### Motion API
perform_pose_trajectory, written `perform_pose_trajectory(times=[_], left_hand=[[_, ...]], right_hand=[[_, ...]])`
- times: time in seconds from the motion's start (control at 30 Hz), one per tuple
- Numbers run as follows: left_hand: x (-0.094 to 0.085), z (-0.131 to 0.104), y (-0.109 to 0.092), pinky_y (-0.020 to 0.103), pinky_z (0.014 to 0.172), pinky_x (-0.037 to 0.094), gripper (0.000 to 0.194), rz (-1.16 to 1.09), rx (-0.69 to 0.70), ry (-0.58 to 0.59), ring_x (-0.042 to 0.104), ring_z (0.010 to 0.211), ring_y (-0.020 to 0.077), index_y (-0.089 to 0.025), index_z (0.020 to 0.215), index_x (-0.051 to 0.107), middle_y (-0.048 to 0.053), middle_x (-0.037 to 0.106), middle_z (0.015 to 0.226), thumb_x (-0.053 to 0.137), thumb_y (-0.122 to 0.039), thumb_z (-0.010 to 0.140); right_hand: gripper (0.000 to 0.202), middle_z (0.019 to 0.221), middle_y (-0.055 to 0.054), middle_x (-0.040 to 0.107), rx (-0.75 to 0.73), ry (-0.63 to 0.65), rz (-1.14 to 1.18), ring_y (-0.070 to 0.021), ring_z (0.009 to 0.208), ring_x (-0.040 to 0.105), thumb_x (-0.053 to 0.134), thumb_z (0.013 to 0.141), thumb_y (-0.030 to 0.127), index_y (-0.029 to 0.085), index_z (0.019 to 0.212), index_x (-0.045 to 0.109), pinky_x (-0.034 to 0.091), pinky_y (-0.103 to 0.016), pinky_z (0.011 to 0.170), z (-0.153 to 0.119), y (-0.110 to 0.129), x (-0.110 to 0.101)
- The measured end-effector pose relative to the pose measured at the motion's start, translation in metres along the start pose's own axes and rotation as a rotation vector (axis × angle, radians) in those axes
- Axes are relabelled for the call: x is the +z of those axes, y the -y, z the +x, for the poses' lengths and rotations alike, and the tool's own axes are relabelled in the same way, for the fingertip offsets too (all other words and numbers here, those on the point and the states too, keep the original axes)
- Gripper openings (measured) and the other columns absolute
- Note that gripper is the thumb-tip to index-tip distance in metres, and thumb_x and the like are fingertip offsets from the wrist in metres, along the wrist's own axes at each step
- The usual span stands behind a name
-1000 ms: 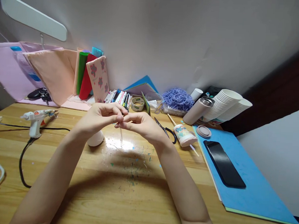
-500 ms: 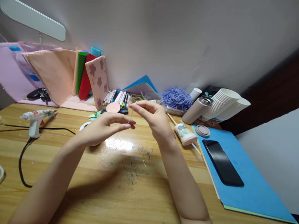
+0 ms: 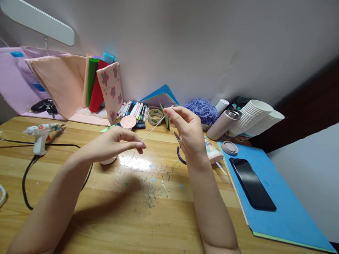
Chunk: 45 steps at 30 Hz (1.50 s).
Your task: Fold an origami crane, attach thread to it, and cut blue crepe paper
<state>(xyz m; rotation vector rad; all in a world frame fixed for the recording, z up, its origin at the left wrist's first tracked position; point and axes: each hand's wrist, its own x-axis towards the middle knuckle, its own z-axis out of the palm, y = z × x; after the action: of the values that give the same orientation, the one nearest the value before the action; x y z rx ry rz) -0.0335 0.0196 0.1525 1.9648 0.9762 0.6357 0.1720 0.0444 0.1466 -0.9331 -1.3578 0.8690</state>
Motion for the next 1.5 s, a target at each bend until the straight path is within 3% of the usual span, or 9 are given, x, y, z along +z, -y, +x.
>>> perform_pose_trajectory(times=[0.23, 0.53, 0.73, 1.23, 1.4, 1.5], left_hand=[[-0.005, 0.001, 0.001, 0.026, 0.076, 0.048, 0.022, -0.106, -0.03, 0.005, 0.065, 0.08, 0.0164, -0.019, 0.077, 0.072, 0.005, 0.072, 0.081, 0.058, -0.036, 0.08], [-0.01, -0.005, -0.005, 0.025, 0.079, 0.047, 0.022, -0.074, -0.005, -0.027, 0.064, 0.084, 0.0155, -0.019, 0.08, 0.071, 0.004, 0.071, 0.084, 0.057, -0.035, 0.081], [-0.011, -0.006, -0.007, 0.025, 0.083, 0.045, 0.024, -0.057, -0.041, -0.002, 0.063, 0.088, 0.0146, -0.018, 0.084, 0.07, 0.003, 0.071, 0.088, 0.055, -0.037, 0.082], [-0.003, 0.002, 0.002, 0.024, 0.073, 0.049, 0.024, -0.137, -0.018, -0.036, 0.064, 0.076, 0.0135, -0.017, 0.079, 0.069, 0.004, 0.07, 0.078, 0.059, -0.039, 0.079], [-0.005, 0.001, -0.002, 0.025, 0.071, 0.049, 0.023, -0.111, -0.001, -0.111, 0.063, 0.075, 0.0144, -0.016, 0.074, 0.069, 0.005, 0.069, 0.074, 0.06, -0.038, 0.077], [-0.008, -0.001, -0.003, 0.025, 0.069, 0.05, 0.021, -0.123, -0.022, -0.225, 0.063, 0.072, 0.0149, -0.015, 0.071, 0.069, 0.006, 0.069, 0.071, 0.062, -0.034, 0.075]], right_hand=[[0.019, 0.087, -0.003, 0.063, 0.009, -0.022, -0.008, -0.0165, 0.084, 0.059, 0.063, 0.076, 0.042, 0.024, 0.082, 0.063, 0.049, -0.029, 0.067, 0.003, -0.001, -0.011], [0.013, 0.087, -0.001, 0.064, 0.017, -0.1, 0.068, -0.0154, 0.084, 0.06, 0.068, 0.073, 0.037, 0.025, 0.078, 0.065, 0.049, -0.027, 0.068, 0.004, 0.001, -0.015], [0.008, 0.08, 0.001, 0.064, -0.02, -0.072, 0.142, -0.0121, 0.078, 0.061, 0.068, 0.074, 0.034, 0.026, 0.076, 0.065, 0.048, -0.024, 0.065, 0.004, 0.002, -0.015], [0.011, 0.083, 0.0, 0.064, -0.063, -0.057, 0.031, -0.0141, 0.081, 0.061, 0.062, 0.079, 0.037, 0.027, 0.076, 0.064, 0.048, -0.027, 0.066, 0.002, 0.004, -0.015], [0.011, 0.083, 0.0, 0.064, -0.064, -0.061, -0.002, -0.0153, 0.083, 0.061, 0.06, 0.08, 0.037, 0.028, 0.076, 0.063, 0.048, -0.029, 0.067, 0.003, 0.004, -0.017], [0.01, 0.085, 0.0, 0.064, -0.074, -0.015, -0.057, -0.0155, 0.085, 0.06, 0.061, 0.079, 0.037, 0.027, 0.078, 0.064, 0.048, -0.029, 0.069, 0.003, 0.005, -0.022]])
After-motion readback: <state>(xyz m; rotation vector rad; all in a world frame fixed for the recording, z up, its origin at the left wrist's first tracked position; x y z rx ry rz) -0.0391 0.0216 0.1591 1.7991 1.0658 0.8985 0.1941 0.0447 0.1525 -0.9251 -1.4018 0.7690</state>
